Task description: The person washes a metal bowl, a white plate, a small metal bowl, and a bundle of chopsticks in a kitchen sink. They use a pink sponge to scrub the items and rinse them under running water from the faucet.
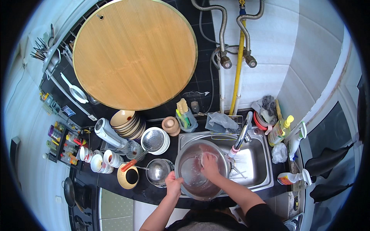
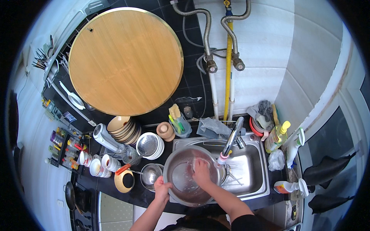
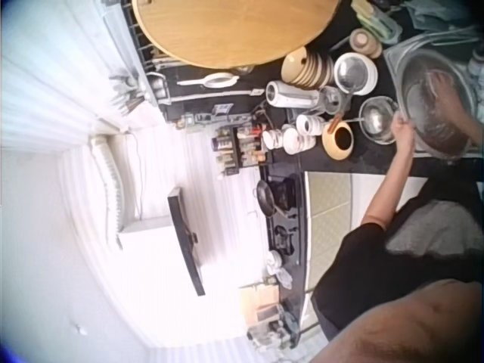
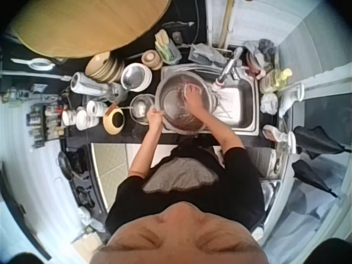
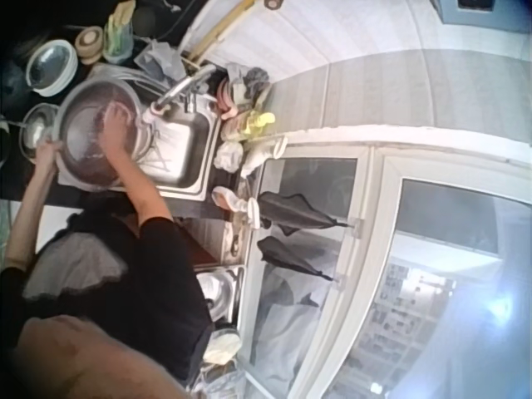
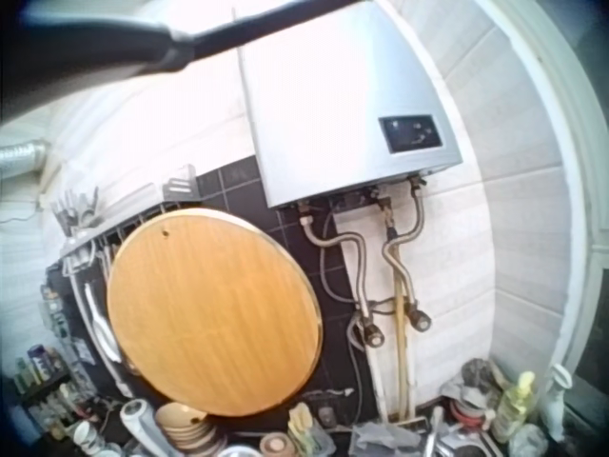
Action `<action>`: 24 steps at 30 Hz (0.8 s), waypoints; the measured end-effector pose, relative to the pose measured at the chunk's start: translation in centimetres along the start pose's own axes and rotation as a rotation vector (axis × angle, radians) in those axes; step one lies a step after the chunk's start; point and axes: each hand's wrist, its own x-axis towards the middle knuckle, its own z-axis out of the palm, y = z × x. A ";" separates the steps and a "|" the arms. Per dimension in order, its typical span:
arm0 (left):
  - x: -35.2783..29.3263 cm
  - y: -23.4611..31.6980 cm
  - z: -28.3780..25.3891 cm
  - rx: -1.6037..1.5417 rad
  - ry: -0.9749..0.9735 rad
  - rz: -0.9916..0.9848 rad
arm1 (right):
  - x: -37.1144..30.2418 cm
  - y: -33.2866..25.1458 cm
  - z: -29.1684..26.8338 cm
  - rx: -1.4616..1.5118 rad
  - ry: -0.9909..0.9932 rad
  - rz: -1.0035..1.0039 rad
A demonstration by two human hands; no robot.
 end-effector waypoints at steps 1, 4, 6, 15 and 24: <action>0.1 0.0 0.3 -0.003 -0.009 0.002 | 1.1 -0.7 1.0 0.127 0.073 -0.052; 1.1 -1.2 -0.5 0.002 -0.021 0.002 | 1.7 -4.4 1.9 0.619 -0.110 -0.169; 1.7 -1.1 -1.2 -0.001 -0.007 0.013 | -0.1 -6.5 2.2 0.739 -0.414 -0.236; 0.1 -0.7 -1.0 0.054 -0.034 0.045 | -1.7 1.6 1.5 0.198 -0.238 0.007; 0.8 -0.5 -0.6 -0.016 -0.032 0.014 | -2.4 -4.8 0.6 0.439 -0.272 -0.299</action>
